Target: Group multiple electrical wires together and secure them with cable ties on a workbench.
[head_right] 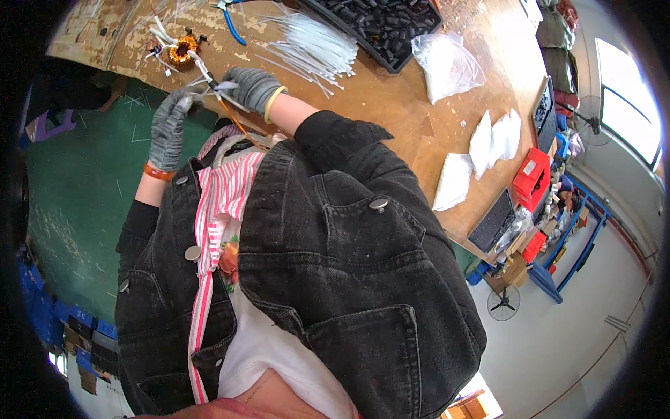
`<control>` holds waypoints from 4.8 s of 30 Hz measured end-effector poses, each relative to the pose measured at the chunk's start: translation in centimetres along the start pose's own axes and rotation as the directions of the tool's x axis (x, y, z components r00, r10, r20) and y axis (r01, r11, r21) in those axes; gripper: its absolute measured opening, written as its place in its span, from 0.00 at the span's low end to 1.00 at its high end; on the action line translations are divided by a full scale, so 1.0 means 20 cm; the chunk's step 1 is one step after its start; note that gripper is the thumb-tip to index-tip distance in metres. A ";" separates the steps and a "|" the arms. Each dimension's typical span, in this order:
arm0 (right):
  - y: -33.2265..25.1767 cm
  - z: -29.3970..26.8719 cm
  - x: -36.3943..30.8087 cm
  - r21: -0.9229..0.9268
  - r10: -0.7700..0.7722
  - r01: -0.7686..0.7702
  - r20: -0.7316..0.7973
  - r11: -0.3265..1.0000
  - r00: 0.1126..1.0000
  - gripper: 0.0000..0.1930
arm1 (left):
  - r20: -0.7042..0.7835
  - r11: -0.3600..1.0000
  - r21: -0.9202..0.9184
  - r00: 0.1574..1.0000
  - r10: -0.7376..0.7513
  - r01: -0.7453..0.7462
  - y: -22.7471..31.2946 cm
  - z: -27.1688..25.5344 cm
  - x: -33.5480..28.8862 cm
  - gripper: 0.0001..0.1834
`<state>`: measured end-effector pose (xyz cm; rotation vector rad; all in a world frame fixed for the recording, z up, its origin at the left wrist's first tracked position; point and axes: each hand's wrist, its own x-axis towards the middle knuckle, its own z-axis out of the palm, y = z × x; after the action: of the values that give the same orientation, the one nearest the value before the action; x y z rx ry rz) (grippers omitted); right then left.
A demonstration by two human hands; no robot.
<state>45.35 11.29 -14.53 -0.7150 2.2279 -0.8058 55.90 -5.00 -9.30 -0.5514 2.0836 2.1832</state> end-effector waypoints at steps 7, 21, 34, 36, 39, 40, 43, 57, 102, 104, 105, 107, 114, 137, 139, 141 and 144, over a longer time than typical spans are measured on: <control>0.17 -0.25 0.03 -0.182 0.074 -0.144 -0.348 0.973 0.935 0.14 | -0.196 0.958 0.219 0.954 0.227 -0.184 -0.10 -0.11 -0.12 0.19; 0.26 -0.12 -0.06 -0.398 -0.372 0.132 -0.619 0.908 0.691 0.23 | 0.076 0.520 -0.574 0.673 -0.736 0.632 -0.57 -0.20 -0.09 0.16; 0.09 0.13 -0.09 0.640 0.104 -0.102 0.036 0.762 0.994 0.12 | -0.178 0.738 -0.621 0.869 -0.461 0.264 -0.44 -0.06 0.16 0.07; 0.04 0.07 -0.04 0.885 0.120 -0.137 0.093 0.446 0.988 0.12 | -0.394 0.977 -0.165 0.899 -0.193 0.137 -0.27 -0.10 0.19 0.08; -0.03 0.06 0.13 0.903 0.125 -0.120 0.074 0.413 0.989 0.12 | -0.336 0.993 -0.070 0.935 -0.111 0.093 -0.13 -0.15 0.35 0.09; -0.05 0.06 0.19 0.914 0.114 -0.091 0.050 0.395 0.992 0.12 | -0.299 0.987 -0.102 0.942 -0.152 0.127 -0.13 -0.17 0.40 0.09; -0.12 0.06 0.39 0.929 0.158 -0.097 0.042 0.356 0.986 0.11 | -0.192 0.916 -0.280 0.918 -0.348 0.289 -0.14 -0.19 0.56 0.09; -0.05 -0.19 0.59 -0.582 0.074 -0.278 -0.349 0.764 0.934 0.40 | 0.429 0.628 -0.522 0.814 -0.391 0.577 -0.13 -0.52 0.66 0.18; -0.27 -0.22 0.35 -0.399 0.080 -0.128 -0.135 0.908 0.988 0.26 | 0.448 0.585 -0.598 0.834 -0.322 0.547 -0.07 -0.55 0.56 0.21; -0.26 -0.24 0.35 -0.426 0.056 -0.097 -0.109 0.900 0.992 0.26 | 0.414 0.586 -0.618 0.851 -0.324 0.524 -0.11 -0.54 0.53 0.21; -0.26 -0.24 0.36 -0.452 0.040 -0.077 -0.093 0.888 0.995 0.27 | 0.391 0.587 -0.632 0.862 -0.322 0.506 -0.13 -0.53 0.52 0.21; -0.24 -0.23 0.38 -0.481 -0.002 -0.036 -0.077 0.876 0.997 0.27 | 0.360 0.577 -0.659 0.876 -0.320 0.482 -0.14 -0.52 0.50 0.19; -0.25 -0.21 0.46 -0.535 -0.121 0.070 -0.060 0.842 0.991 0.29 | 0.317 0.571 -0.689 0.894 -0.315 0.446 -0.17 -0.49 0.49 0.17; -0.21 -0.05 0.57 0.010 0.037 -0.038 0.057 0.999 0.998 0.22 | 0.386 0.537 -0.693 0.877 -0.286 0.481 -0.14 -0.51 0.51 0.17; -0.18 -0.04 0.55 -0.006 0.044 -0.044 0.036 0.999 0.998 0.23 | 0.352 0.564 -0.679 0.883 -0.312 0.470 -0.14 -0.52 0.50 0.18; -0.14 -0.03 0.56 -0.021 0.053 -0.053 0.014 0.998 0.998 0.23 | 0.318 0.591 -0.662 0.886 -0.337 0.462 -0.14 -0.52 0.50 0.18; -0.14 -0.03 0.57 -0.114 0.085 -0.085 -0.002 0.990 0.996 0.23 | 0.354 0.556 -0.686 0.882 -0.310 0.470 -0.13 -0.52 0.50 0.19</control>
<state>38.44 2.09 -16.64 -0.6691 2.2994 -0.6399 49.40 -16.82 -15.01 -0.7204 0.7231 2.5826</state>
